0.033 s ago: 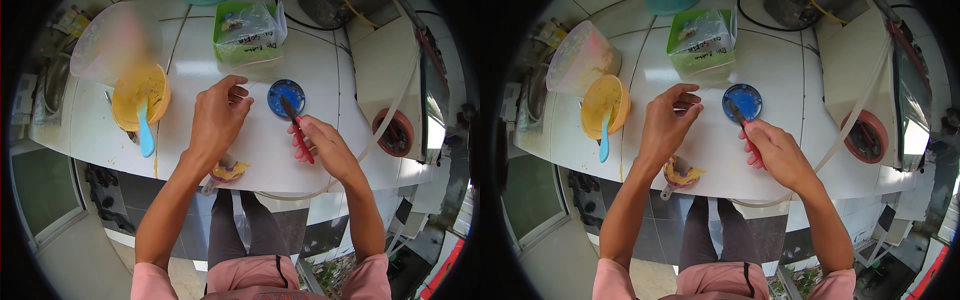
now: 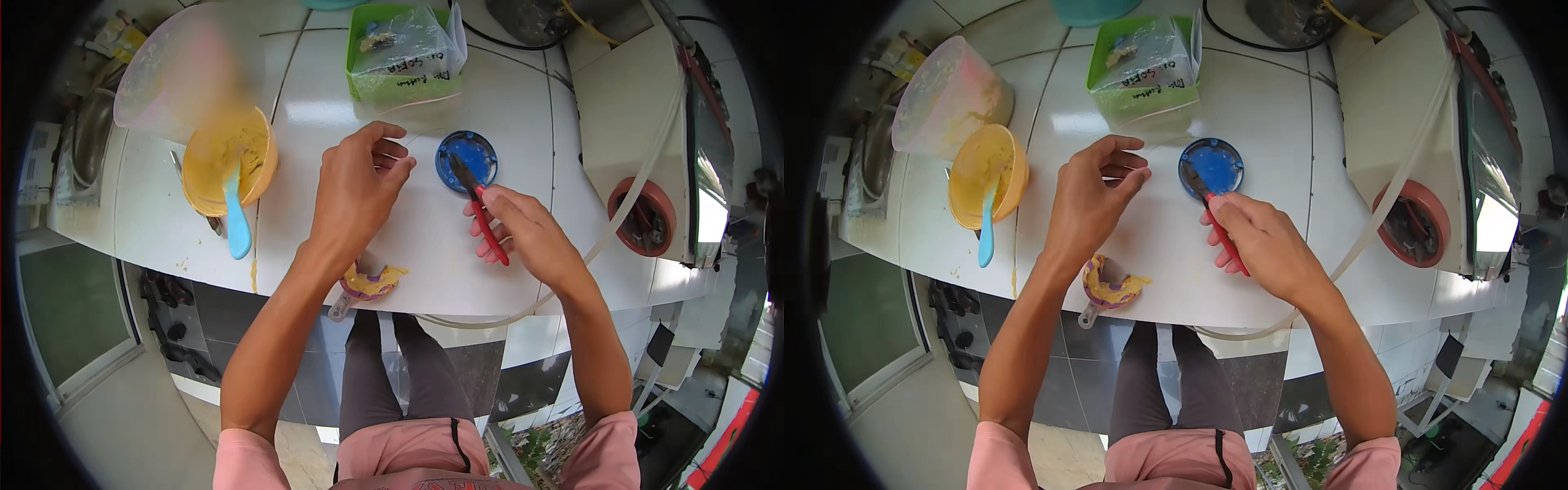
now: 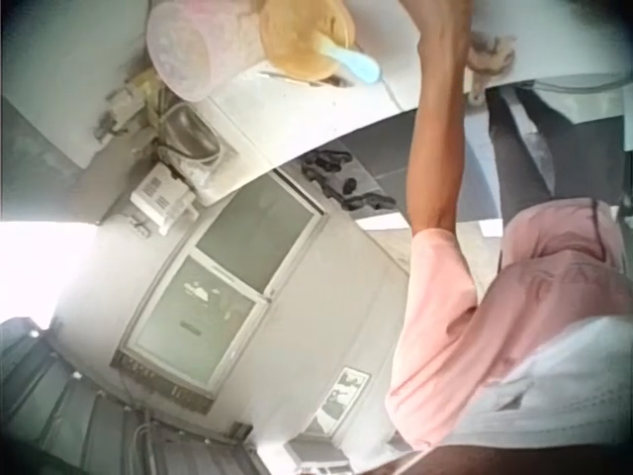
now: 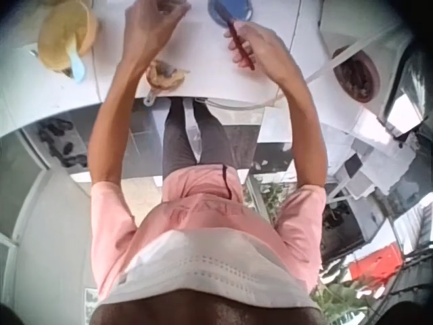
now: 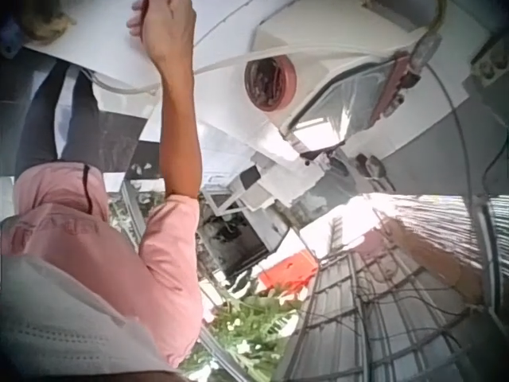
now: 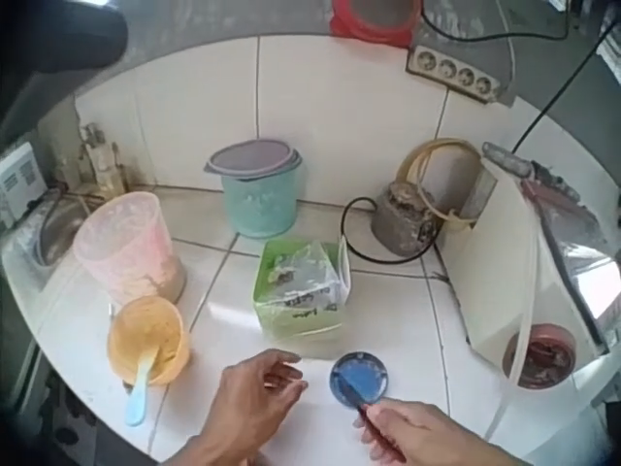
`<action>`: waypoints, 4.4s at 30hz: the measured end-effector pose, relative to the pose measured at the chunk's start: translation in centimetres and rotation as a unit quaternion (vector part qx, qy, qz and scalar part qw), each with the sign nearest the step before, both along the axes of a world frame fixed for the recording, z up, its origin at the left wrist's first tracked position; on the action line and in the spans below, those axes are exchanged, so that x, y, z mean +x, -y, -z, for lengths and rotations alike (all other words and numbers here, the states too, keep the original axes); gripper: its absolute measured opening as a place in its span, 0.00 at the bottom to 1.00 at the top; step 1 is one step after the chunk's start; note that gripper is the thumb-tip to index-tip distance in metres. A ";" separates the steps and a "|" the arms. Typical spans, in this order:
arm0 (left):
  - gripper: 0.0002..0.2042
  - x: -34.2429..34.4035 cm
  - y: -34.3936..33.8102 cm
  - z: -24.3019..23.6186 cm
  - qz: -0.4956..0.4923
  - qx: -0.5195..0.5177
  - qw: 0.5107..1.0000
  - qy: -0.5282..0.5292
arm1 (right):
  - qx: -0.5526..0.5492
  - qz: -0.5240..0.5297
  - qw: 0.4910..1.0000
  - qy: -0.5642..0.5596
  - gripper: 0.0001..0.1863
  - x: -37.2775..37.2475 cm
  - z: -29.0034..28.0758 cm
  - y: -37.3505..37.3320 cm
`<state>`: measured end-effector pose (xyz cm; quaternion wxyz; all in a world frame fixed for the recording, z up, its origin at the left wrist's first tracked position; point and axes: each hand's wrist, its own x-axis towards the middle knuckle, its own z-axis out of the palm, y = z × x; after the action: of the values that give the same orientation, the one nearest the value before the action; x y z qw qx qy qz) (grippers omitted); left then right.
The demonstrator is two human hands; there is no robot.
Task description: Using pliers to adjust a metal wire on a dental impression model.
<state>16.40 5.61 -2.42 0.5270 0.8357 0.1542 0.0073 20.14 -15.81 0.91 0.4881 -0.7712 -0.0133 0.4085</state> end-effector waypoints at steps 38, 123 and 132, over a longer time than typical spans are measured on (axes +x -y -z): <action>0.07 2.5 -0.5 3.6 -0.126 -0.291 0.948 0.015 | -0.041 -0.053 0.998 -0.002 0.25 3.5 1.6 -5.7; 0.16 -18.9 10.6 3.0 -0.163 -0.598 0.785 -0.011 | 0.001 -0.124 0.876 0.466 0.09 -8.9 3.3 -2.9; 0.26 -18.7 13.1 4.6 -0.143 -0.487 0.862 0.010 | -0.015 -0.151 0.849 0.507 0.11 -8.6 4.9 -3.7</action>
<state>-2.35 -7.51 -7.04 0.8616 0.4412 0.2506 0.0145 11.53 -12.15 -3.99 0.3342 -0.8669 -0.3688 0.0295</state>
